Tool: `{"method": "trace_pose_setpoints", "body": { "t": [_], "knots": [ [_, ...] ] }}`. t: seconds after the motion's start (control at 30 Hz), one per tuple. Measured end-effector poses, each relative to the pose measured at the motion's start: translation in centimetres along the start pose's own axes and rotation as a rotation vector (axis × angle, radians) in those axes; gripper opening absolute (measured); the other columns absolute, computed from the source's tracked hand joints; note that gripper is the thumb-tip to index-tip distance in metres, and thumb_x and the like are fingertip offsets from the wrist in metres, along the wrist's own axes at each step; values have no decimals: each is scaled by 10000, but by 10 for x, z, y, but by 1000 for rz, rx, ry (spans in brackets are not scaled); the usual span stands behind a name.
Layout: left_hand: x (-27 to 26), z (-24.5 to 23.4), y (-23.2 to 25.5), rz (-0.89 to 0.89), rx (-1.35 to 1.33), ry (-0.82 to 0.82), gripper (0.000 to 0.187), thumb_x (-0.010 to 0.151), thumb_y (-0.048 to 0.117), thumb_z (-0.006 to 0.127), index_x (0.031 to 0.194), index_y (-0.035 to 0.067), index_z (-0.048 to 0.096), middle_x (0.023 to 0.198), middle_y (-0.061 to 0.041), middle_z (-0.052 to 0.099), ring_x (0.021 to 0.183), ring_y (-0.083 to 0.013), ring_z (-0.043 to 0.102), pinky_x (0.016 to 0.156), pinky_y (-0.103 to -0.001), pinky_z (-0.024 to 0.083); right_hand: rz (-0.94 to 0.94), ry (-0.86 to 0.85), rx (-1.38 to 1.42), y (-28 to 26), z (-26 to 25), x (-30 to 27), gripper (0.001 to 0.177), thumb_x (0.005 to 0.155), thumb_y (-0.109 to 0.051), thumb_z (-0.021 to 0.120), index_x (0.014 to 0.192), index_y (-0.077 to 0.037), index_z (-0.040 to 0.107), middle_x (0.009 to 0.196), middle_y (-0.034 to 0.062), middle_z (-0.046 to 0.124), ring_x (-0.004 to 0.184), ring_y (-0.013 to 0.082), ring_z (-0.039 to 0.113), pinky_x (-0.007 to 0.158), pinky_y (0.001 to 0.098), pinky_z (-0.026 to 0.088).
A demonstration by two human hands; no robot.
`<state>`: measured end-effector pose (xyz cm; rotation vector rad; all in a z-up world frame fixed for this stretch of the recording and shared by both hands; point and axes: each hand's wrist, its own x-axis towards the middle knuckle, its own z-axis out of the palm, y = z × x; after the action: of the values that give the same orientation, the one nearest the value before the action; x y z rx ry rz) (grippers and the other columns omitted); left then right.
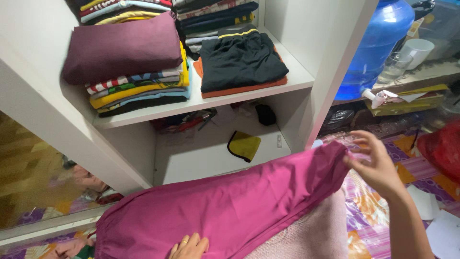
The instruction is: The person folds various pieces of clothing, including shirts and pants, and places them neatly on a shelf. The person handles each item individually, smoothing and folding them before stacking them.
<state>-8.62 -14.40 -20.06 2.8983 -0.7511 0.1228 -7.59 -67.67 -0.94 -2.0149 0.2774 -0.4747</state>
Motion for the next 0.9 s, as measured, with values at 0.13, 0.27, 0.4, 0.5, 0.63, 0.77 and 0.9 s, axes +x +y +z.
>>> {"method": "trace_pose_setpoints", "body": {
  "t": [0.13,0.27,0.4,0.5,0.63,0.77,0.9],
  "knots": [
    [-7,23,-7,7,24,303,370,711,585,572,685,218,609,648,3,483,555,-152,617,426,-369,497,-338,-261,-300,-14,-4,-22,885,598,2,858,1405,-232,581,1649,108,325,1475,320,354,1082,481,441],
    [-8,56,-28,-67,14,219,271,664,505,594,720,246,650,654,-43,512,544,-157,637,459,-399,515,-408,-226,-650,-8,2,-17,662,620,-63,854,1214,-277,657,1583,-19,432,1409,316,379,1150,481,359],
    [-8,69,-51,6,-82,363,221,611,374,618,756,210,651,682,-42,575,615,-222,673,484,-443,537,-425,-160,-797,-15,1,-9,518,613,-11,752,1091,-202,690,1539,-75,465,1425,311,369,1124,484,335],
    [-1,51,-61,-43,-154,255,328,579,218,620,906,206,642,791,-66,610,689,-279,700,581,-476,561,-563,-255,-794,-14,4,-2,266,659,-29,777,854,-203,726,1535,-104,479,1468,284,343,1155,479,297],
    [3,-12,-43,-58,-395,294,466,658,-33,549,1069,182,596,907,-74,650,792,-281,728,771,-447,591,-715,-379,-940,-4,11,12,290,610,-106,780,770,-347,795,1491,-143,588,1474,244,376,1175,490,266],
    [15,-90,-42,244,-527,217,490,775,-133,540,1173,131,648,966,-98,617,904,-264,730,807,-404,590,-580,-392,-951,-15,16,18,382,672,-77,767,995,-277,807,1250,-80,673,1328,200,472,1151,440,308],
    [15,-146,-43,138,-528,246,351,771,-97,572,976,121,756,996,-92,615,932,-265,726,825,-393,586,-615,-388,-911,-42,17,22,324,705,-187,824,1027,-227,811,1119,-35,711,1125,238,528,1027,425,356]
  ]
}}
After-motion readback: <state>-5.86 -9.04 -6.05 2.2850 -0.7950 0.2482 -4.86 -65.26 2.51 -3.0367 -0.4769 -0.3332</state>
